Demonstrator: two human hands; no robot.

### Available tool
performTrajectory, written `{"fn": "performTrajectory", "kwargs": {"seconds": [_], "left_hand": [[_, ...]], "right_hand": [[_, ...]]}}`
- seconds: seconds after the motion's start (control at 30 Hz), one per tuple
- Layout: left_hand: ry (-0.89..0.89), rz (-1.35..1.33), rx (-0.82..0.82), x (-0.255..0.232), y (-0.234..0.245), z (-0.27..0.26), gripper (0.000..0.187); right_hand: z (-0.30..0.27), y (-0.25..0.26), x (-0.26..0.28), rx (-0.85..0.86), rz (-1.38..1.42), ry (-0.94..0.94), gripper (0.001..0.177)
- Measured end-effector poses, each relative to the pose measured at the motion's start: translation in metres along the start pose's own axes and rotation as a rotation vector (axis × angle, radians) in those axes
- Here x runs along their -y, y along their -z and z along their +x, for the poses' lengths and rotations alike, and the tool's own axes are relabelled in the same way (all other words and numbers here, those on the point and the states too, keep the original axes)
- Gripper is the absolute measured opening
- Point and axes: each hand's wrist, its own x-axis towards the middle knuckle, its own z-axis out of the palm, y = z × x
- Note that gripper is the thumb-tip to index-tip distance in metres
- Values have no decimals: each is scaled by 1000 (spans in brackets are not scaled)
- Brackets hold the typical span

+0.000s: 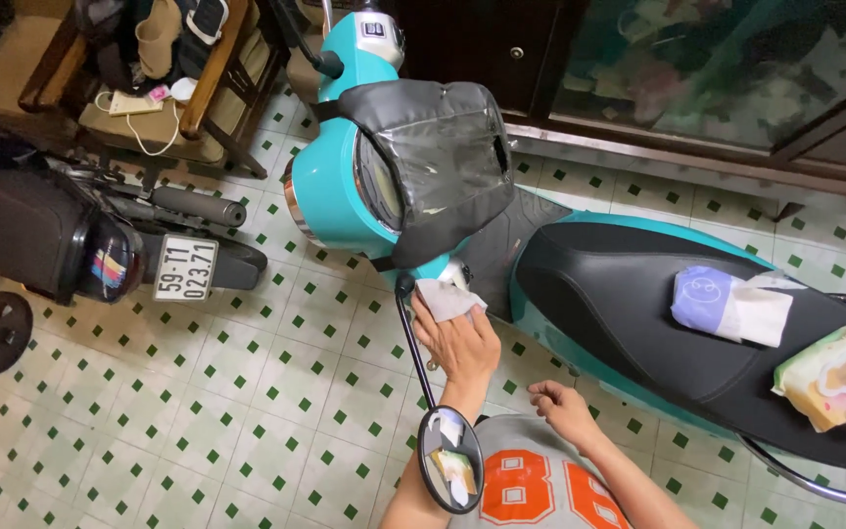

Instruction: Cleaning the handlebars, mirrors, and front panel of a teal scooter using a cloth.

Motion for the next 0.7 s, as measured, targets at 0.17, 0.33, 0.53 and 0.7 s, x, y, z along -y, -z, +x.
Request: {"fn": "performTrajectory", "kwargs": {"seconds": [0.17, 0.33, 0.53, 0.7], "left_hand": [[85, -44, -117, 1, -12, 16, 49], [-1, -90, 36, 35, -3, -16, 54], [50, -128, 32, 126, -35, -52, 34], [-192, -657, 18, 140, -32, -4, 53]], "right_hand": [[3, 3, -12, 4, 13, -6, 44], [3, 4, -20, 6, 11, -8, 42], [5, -1, -19, 21, 37, -38, 39], [13, -8, -19, 40, 9, -41, 45]]}}
